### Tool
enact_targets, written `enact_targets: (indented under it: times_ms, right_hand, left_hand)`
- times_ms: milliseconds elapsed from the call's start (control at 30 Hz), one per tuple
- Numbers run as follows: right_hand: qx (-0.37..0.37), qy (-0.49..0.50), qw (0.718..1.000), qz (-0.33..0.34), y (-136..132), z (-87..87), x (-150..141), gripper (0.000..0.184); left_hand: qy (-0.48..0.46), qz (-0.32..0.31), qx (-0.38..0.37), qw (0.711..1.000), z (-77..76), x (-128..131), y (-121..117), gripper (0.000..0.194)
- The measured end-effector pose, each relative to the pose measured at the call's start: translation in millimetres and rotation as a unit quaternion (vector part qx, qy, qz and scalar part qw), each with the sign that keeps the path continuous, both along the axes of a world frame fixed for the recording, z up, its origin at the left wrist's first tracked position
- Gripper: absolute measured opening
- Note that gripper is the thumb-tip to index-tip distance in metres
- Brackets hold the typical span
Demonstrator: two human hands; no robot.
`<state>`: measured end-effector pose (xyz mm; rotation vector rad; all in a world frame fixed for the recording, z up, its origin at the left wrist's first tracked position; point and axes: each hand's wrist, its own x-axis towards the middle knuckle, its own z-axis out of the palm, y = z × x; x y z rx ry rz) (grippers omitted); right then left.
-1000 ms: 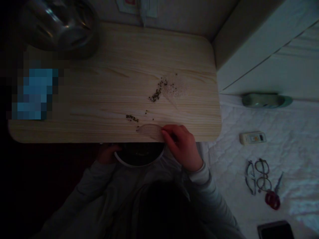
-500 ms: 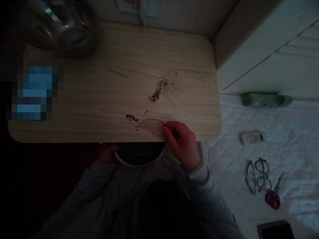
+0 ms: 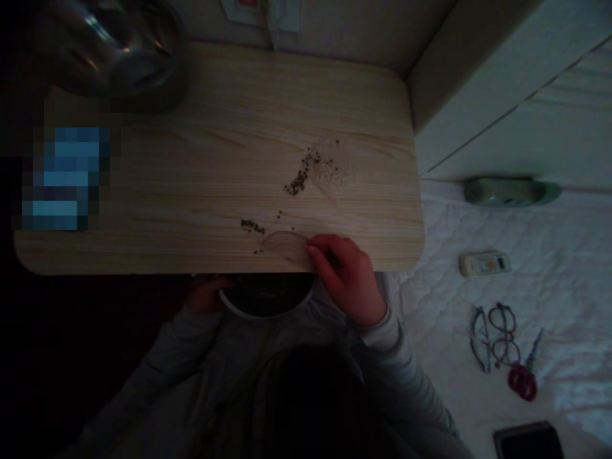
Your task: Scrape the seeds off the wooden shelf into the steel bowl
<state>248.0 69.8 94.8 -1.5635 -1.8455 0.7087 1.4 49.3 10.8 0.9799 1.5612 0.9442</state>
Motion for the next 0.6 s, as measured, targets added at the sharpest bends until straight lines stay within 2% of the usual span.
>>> enact_targets:
  times_ms: [133, 600]
  right_hand:
    - [-0.018, 0.010, 1.000, 0.008, -0.5, -0.9, -2.5, 0.011]
    - [-0.030, 0.013, 0.999, 0.026, -4.8, -0.3, -1.6, 0.013]
  left_hand:
    - [0.056, -0.053, 0.034, 0.996, 2.6, -0.4, 0.5, 0.019]
    - [0.115, -0.084, 0.052, 0.989, -6.8, -7.4, -3.6, 0.020]
